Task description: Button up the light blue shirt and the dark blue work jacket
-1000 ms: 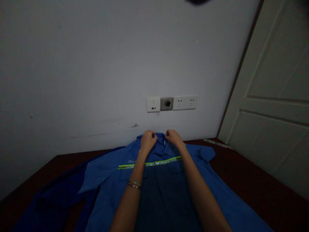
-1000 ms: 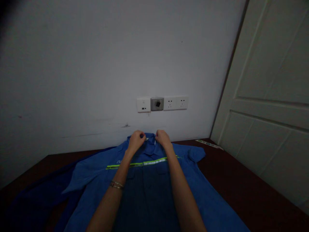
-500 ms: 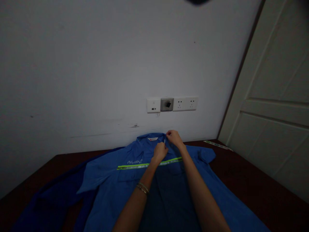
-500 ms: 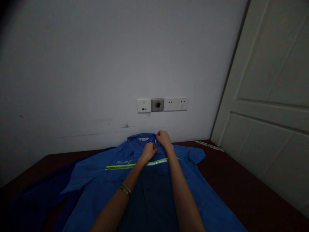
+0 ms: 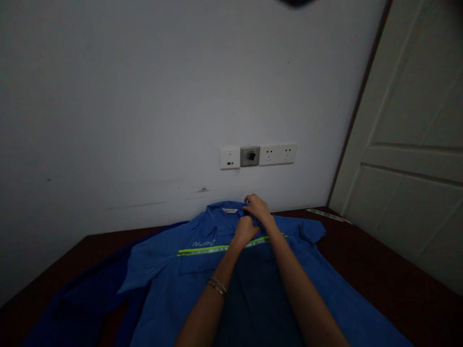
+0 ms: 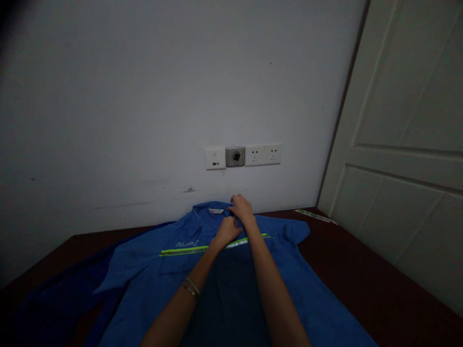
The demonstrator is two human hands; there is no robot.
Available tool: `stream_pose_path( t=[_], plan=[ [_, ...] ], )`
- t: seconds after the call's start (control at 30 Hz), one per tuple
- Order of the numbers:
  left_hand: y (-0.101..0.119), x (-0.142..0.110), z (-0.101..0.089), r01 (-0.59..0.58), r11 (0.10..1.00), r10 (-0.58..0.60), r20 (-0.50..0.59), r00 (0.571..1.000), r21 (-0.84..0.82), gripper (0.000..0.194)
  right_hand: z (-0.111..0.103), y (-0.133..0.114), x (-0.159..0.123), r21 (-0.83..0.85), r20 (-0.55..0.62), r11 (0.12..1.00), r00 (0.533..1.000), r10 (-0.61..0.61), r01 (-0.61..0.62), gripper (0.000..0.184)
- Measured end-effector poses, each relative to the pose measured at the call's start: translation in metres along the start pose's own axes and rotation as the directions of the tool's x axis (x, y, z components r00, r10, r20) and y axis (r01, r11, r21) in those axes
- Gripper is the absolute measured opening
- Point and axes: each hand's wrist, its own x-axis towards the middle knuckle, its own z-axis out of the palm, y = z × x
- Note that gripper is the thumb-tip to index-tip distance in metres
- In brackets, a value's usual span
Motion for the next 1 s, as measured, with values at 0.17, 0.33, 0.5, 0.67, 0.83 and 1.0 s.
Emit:
stream_pose_path(
  t=[0.17,0.33,0.5,0.67,0.83,1.0],
  plan=[
    [0.001,-0.004,-0.001,-0.011,1.000,0.011,0.029,1.000,-0.003,0.014,0.000,-0.005,0.005,0.000,0.018,1.000,1.000,-0.012,0.012,0.019],
    [-0.007,-0.001,0.002,0.082,0.996,-0.081,0.020,0.996,-0.041,0.020,-0.008,0.008,0.013,0.105,-0.020,0.994,1.000,-0.006,0.008,0.019],
    [-0.008,-0.002,-0.001,0.062,0.998,-0.061,0.056,0.997,-0.015,0.030,-0.009,0.013,0.016,0.143,-0.057,0.990,0.998,0.003,0.005,0.021],
    [-0.011,-0.002,-0.047,0.032,0.996,-0.029,-0.035,0.999,0.085,0.017,-0.010,0.007,0.014,0.151,-0.062,0.988,0.998,-0.007,0.016,0.024],
    [-0.052,-0.002,-0.094,0.313,0.918,-0.171,-0.466,0.868,0.245,0.028,-0.015,0.004,0.014,0.145,-0.045,0.985,0.995,-0.089,0.095,0.022],
    [-0.099,-0.003,-0.096,0.396,0.902,-0.299,-0.410,0.861,0.174,0.027,-0.014,0.007,0.016,0.125,-0.055,0.977,0.984,-0.168,0.173,0.022]
  ],
)
